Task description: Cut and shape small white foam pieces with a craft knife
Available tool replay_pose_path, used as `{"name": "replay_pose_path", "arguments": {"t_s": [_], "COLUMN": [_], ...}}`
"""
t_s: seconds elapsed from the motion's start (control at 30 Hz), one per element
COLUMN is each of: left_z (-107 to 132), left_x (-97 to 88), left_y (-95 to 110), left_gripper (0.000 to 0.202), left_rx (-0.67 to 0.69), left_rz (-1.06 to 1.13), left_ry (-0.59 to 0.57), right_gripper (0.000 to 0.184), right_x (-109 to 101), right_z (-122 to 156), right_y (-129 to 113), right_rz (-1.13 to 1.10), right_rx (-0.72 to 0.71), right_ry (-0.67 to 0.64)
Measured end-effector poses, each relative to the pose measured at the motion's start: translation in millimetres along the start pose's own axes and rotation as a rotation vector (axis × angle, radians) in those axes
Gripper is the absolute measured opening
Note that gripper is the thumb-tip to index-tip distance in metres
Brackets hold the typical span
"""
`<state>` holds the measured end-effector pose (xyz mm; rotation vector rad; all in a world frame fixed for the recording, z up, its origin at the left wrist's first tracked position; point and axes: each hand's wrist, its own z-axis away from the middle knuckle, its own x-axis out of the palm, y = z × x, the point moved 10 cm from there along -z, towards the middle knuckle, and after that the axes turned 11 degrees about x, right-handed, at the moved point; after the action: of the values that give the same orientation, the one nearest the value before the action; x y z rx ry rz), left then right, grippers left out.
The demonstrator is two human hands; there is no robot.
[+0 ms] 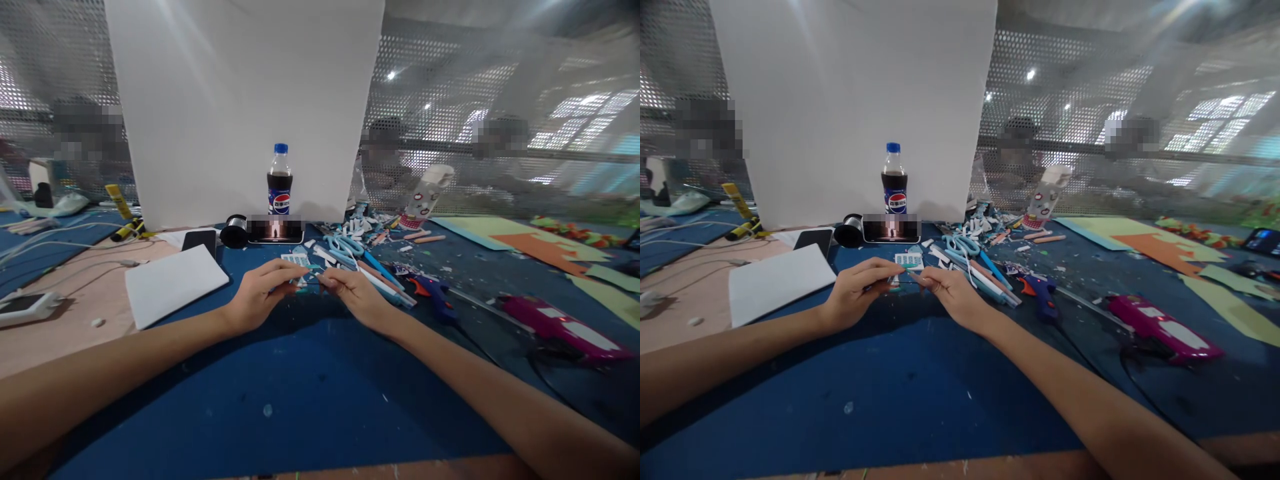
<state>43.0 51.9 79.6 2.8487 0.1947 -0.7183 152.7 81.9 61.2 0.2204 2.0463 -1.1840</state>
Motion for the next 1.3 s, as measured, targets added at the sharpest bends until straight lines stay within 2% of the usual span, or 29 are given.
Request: {"name": "replay_pose_path", "arguments": {"t_s": [0.2,0.87,1.13,1.3], "left_z": [0.1,0.9,-1.5,0.5], "left_x": [-0.1,7.3,8.1,7.2], "left_y": [-0.2,2.0,-1.7,-4.2], "left_gripper": [0.025,0.029,0.035,0.027], "left_rx": [-0.003,0.019,-0.068,-0.087], "left_rz": [0.000,0.021,0.068,0.052], "left_ry": [0.009,-0.045,-0.066,-0.064], "right_gripper": [0.031,0.030,0.038,0.039], "right_x": [-0.2,8.0,4.9,5.8], "right_z": [2.1,2.6,2.5,2.2], "right_y": [-6.2,-3.6,-5.6,-5.0], "right_rz": [0.039,0.013,-0.021,-0.019], "right_rx": [-0.046,-0.024,-0.008,0.004], "right_ry": [0.027,0.032,0.026,0.021]}}
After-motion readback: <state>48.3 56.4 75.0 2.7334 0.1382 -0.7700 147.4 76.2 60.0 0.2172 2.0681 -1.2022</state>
